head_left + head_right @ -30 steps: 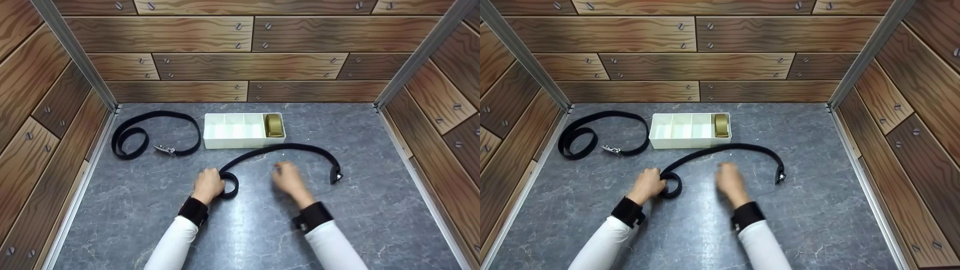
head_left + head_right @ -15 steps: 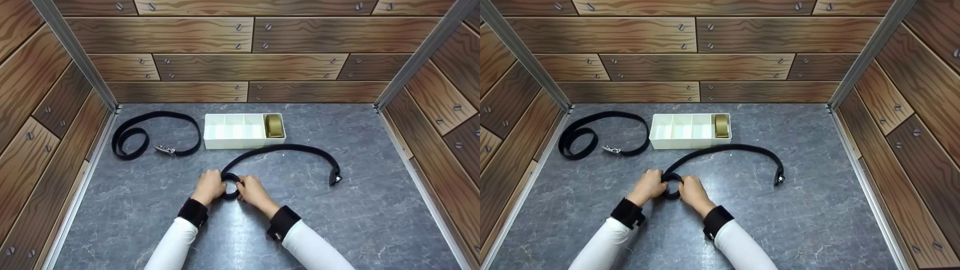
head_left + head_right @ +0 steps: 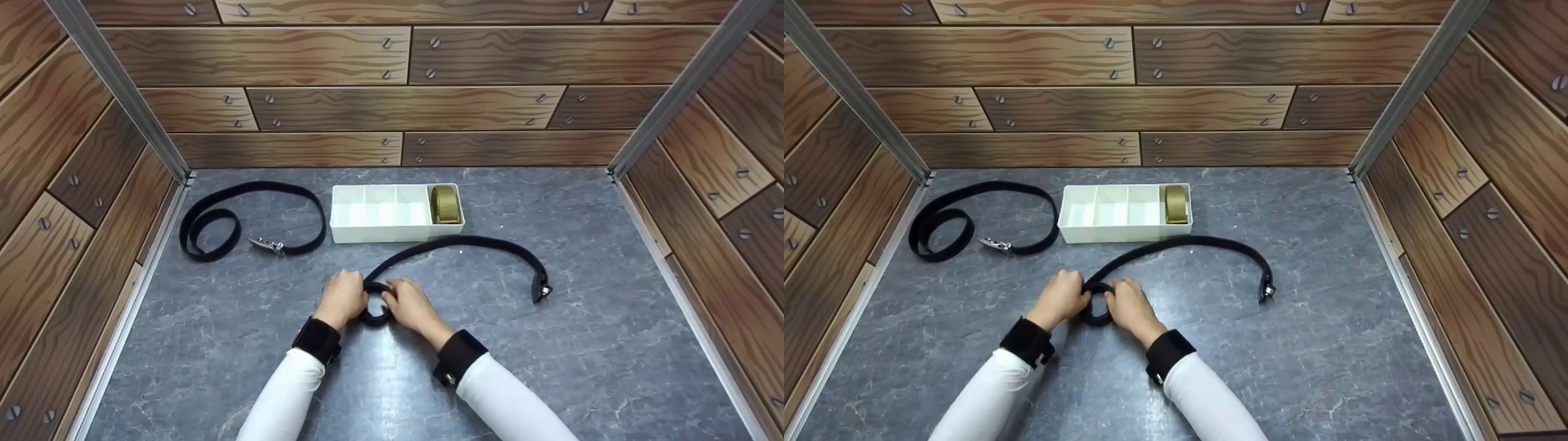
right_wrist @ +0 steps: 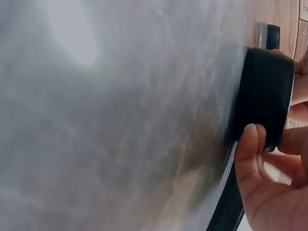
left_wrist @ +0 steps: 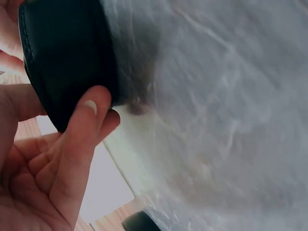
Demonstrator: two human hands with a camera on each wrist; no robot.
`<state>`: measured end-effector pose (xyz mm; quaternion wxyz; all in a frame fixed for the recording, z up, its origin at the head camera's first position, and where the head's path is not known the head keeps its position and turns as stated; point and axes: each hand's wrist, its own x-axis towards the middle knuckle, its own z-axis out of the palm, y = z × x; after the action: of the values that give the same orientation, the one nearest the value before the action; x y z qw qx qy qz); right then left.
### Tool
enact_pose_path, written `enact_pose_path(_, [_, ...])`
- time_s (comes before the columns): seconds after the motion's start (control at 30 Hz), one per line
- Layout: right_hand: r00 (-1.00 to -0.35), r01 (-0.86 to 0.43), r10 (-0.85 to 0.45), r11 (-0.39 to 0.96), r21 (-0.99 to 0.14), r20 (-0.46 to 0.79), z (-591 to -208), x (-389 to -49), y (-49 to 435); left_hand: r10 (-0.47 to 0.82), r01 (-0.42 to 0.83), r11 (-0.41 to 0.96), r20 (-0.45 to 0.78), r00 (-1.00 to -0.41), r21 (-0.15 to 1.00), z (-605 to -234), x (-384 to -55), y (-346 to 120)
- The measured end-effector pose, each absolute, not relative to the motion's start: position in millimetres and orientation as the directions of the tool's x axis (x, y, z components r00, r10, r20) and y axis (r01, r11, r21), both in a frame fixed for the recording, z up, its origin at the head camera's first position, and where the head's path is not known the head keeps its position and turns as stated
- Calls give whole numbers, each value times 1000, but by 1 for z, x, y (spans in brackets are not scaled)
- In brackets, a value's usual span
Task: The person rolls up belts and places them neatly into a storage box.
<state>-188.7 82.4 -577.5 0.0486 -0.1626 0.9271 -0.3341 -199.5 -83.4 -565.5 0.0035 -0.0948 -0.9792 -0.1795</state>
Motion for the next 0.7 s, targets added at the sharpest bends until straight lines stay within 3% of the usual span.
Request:
enact_pose_path(0.17, [-962, -136, -261, 705, -696, -77, -578, -184, 82, 172, 168, 907, 24, -985, 386, -565, -199, -83])
enact_pose_path(0.37, [-935, -296, -354, 770, -566, 7, -579, -188, 85, 257, 259, 877, 60, -964, 405, -565, -202, -87])
enact_pose_path(0.5, [-915, -340, -402, 738, -583, 25, -578, -192, 87, 295, 312, 876, 104, -950, 367, -565, -203, -88])
enact_pose_path(0.7, [-955, -139, -282, 704, -696, -95, -573, -188, 88, 248, 269, 897, 103, -963, 352, -565, -203, -85])
